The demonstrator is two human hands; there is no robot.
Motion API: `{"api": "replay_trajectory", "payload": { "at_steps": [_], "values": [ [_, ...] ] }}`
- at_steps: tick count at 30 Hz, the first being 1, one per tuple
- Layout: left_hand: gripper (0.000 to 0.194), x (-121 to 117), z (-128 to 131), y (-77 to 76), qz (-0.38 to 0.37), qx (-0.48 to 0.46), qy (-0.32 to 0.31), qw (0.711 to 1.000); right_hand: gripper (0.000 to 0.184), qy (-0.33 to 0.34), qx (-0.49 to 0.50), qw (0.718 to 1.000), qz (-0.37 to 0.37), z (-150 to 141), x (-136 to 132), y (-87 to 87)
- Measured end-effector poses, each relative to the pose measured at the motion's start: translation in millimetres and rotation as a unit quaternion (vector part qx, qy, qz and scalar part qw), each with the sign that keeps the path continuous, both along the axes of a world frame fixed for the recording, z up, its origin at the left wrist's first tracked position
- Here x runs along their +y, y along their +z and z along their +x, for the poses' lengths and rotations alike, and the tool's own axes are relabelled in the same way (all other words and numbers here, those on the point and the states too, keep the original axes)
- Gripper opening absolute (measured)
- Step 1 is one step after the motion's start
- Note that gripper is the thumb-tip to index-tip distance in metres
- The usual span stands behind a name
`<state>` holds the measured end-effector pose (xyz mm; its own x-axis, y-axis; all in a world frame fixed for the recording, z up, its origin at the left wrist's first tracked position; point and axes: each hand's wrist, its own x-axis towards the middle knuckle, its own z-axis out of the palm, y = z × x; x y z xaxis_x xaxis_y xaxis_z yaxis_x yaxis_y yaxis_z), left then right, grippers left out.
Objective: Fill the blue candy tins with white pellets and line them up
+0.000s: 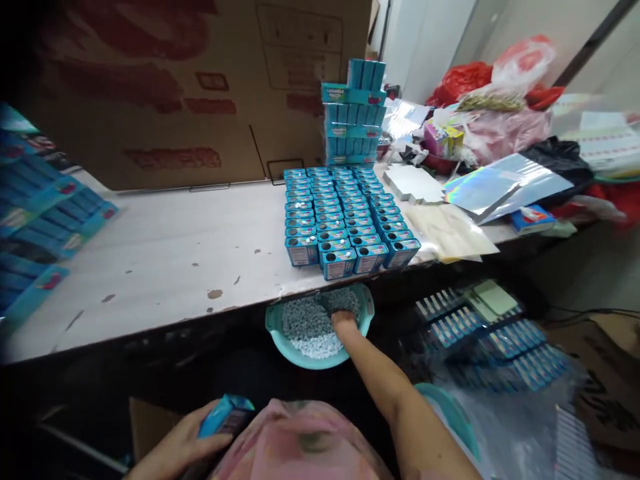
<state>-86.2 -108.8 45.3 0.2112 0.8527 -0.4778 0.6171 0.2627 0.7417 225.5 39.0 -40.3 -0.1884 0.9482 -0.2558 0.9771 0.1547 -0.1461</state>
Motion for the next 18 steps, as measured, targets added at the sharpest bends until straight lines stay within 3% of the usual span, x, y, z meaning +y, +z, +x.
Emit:
{"api": "replay_trajectory", "payload": {
  "at_steps": [3,6,8,13,18],
  "values": [
    [0.044,11,-1,7.0,-0.056,-0.092,0.129,0.986,0.031,0.01,0.057,0.998,-0.038,-18,-7,-11.7],
    [0.045,27,15,10.2,-0.088,-0.196,0.287,0.933,0.028,0.014,0.115,0.988,-0.102,-25,-5,-15.0],
    [0.049,37,29,9.0,-0.079,-0.251,0.327,0.908,0.031,0.011,0.16,0.977,-0.142,-23,-1,-13.6],
    [0.051,60,49,1.2,0.031,-0.301,0.282,0.91,0.035,-0.025,0.268,0.942,-0.201,-3,0,-3.1],
    [0.046,84,56,-8.1,0.163,-0.21,0.197,0.944,0.037,-0.082,0.356,0.903,-0.226,27,-3,23.3]
  ]
}}
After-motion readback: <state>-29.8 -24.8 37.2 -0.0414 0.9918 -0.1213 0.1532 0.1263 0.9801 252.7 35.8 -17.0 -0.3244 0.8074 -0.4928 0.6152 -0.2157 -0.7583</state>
